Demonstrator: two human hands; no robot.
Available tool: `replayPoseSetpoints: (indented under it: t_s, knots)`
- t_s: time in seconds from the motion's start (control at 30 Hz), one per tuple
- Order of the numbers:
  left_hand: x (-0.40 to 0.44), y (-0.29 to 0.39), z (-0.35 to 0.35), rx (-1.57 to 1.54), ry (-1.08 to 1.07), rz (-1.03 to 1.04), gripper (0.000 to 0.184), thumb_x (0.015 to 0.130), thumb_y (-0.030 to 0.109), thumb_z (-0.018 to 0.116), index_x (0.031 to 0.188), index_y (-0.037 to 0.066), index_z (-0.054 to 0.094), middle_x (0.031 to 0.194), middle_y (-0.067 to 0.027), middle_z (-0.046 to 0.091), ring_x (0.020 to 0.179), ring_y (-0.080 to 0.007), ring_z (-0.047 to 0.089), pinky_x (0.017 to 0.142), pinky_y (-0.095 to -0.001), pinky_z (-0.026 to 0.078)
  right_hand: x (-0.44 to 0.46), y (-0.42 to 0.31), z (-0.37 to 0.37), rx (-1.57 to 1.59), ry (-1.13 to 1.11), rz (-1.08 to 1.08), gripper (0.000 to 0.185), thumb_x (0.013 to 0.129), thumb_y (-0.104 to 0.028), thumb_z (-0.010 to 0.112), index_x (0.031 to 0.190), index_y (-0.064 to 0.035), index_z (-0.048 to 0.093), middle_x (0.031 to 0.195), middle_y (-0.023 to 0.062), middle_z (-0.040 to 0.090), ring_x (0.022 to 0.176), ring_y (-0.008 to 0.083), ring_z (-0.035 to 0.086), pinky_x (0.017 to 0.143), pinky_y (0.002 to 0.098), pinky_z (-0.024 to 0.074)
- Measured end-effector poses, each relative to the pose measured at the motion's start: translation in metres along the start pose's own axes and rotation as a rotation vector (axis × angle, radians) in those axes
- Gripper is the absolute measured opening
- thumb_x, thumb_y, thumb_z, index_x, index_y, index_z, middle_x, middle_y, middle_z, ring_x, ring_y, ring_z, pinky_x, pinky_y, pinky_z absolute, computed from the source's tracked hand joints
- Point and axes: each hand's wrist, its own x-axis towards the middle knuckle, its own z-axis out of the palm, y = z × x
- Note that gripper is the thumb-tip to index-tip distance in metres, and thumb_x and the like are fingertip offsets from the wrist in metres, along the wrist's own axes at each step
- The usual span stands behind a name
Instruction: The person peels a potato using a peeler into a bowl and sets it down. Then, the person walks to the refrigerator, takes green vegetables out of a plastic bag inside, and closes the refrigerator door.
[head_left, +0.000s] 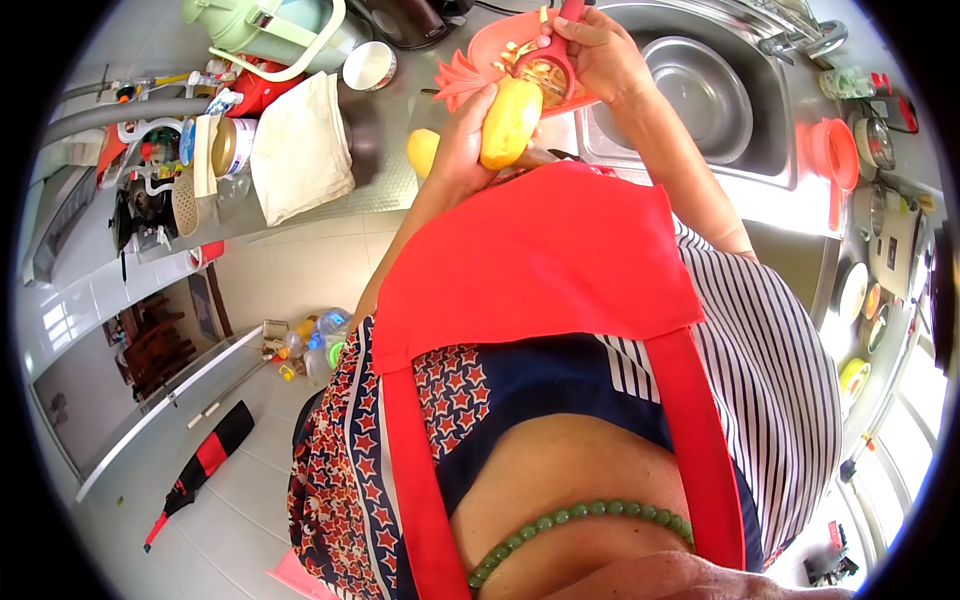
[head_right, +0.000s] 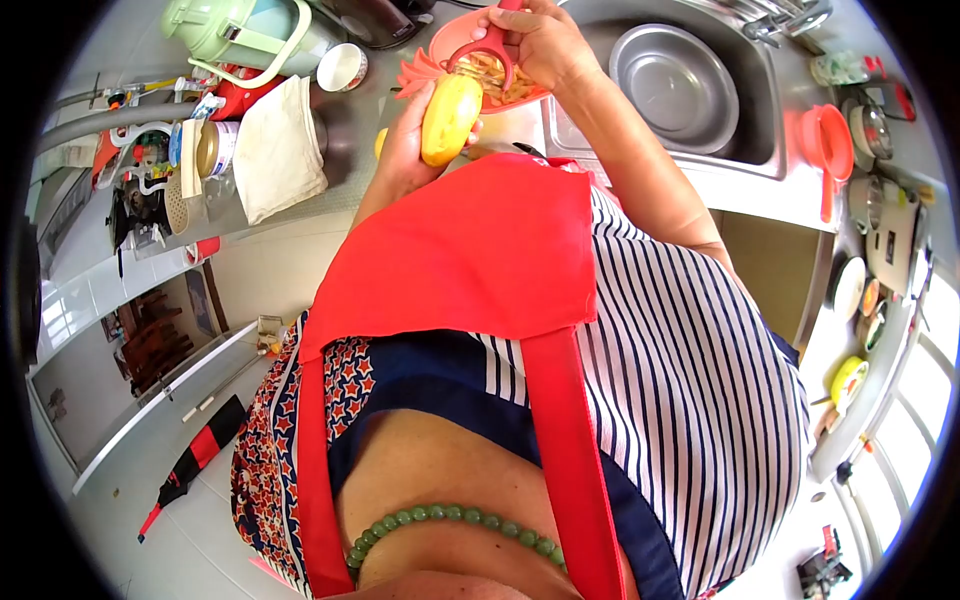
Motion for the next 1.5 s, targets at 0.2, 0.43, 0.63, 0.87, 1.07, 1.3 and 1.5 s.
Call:
replayPoseSetpoints:
  t_s: [0.2, 0.43, 0.63, 0.87, 1.07, 1.3, 1.5]
  knots:
    - [-0.002, 0.000, 0.000, -0.004, -0.037, 0.035, 0.041, 0.096, 0.037, 0.039, 0.113, 0.001, 0.050, 0.096, -0.0137, 0.058, 0.077, -0.0274, 0.056, 0.062, -0.0357, 0.048, 0.014, 0.009, -0.026, 0.030, 0.068, -0.039, 0.010, 0.086, 0.001, 0.053, 0.095, -0.0030, 0.054, 0.082, 0.0091, 0.061, 0.073, 0.0207, 0.062, 0.068, 0.0341, 0.0536]
    - [0.004, 0.008, 0.001, -0.087, 0.149, 0.029, 0.041, 0.096, 0.036, 0.039, 0.115, 0.002, 0.052, 0.099, -0.0145, 0.060, 0.076, -0.0262, 0.058, 0.064, -0.0360, 0.049, -0.001, -0.003, -0.015, -0.307, 0.074, -0.150, 0.016, 0.084, 0.002, 0.055, 0.099, -0.0025, 0.052, 0.083, 0.0084, 0.061, 0.066, 0.0169, 0.060, 0.061, 0.0283, 0.0522]
    - [0.013, 0.000, -0.002, -0.189, 0.268, 0.176, 0.035, 0.095, 0.028, 0.048, 0.119, 0.004, 0.051, 0.108, -0.0093, 0.060, 0.099, -0.0183, 0.058, 0.085, -0.0327, 0.049, -0.018, 0.012, 0.002, -1.001, -0.077, -0.022, 0.033, 0.082, -0.029, 0.069, 0.096, -0.0004, 0.059, 0.073, 0.0065, 0.060, 0.062, 0.0135, 0.059, 0.057, 0.0244, 0.0471]
    - [0.005, 0.000, 0.006, 0.085, 0.326, 0.310, 0.030, 0.096, 0.024, 0.045, 0.116, 0.002, 0.052, 0.108, -0.0090, 0.059, 0.097, -0.0177, 0.059, 0.084, -0.0320, 0.049, -0.017, 0.027, 0.000, -1.144, 0.034, 0.038, 0.028, 0.074, -0.022, 0.069, 0.086, 0.0022, 0.062, 0.071, 0.0083, 0.062, 0.064, 0.0141, 0.061, 0.058, 0.0281, 0.0492]
    - [0.006, -0.002, 0.001, -0.174, 0.274, 0.229, 0.030, 0.095, 0.026, 0.047, 0.114, 0.003, 0.053, 0.109, -0.0090, 0.059, 0.095, -0.0190, 0.059, 0.082, -0.0340, 0.050, -0.010, 0.023, -0.012, -0.867, 0.098, 0.018, 0.020, 0.076, -0.009, 0.065, 0.088, 0.0060, 0.061, 0.070, 0.0075, 0.060, 0.062, 0.0124, 0.060, 0.053, 0.0276, 0.0519]
    - [0.010, -0.002, -0.019, -0.292, 0.161, 0.021, 0.036, 0.093, 0.033, 0.049, 0.117, 0.005, 0.051, 0.111, -0.0116, 0.057, 0.096, -0.0293, 0.054, 0.078, -0.0390, 0.048, -0.009, -0.002, -0.018, -0.912, 0.251, -0.190, 0.023, 0.083, -0.015, 0.067, 0.095, 0.0016, 0.058, 0.072, 0.0017, 0.056, 0.060, 0.0071, 0.053, 0.054, 0.0213, 0.0454]
    - [0.010, 0.001, -0.015, -0.305, 0.176, -0.072, 0.043, 0.093, 0.039, 0.046, 0.115, 0.003, 0.051, 0.103, -0.0136, 0.058, 0.085, -0.0271, 0.054, 0.071, -0.0338, 0.048, -0.026, -0.012, 0.023, -0.229, 0.029, 0.005, 0.015, 0.085, 0.000, 0.057, 0.099, -0.0024, 0.053, 0.083, 0.0065, 0.060, 0.068, 0.0145, 0.060, 0.060, 0.0259, 0.0510]
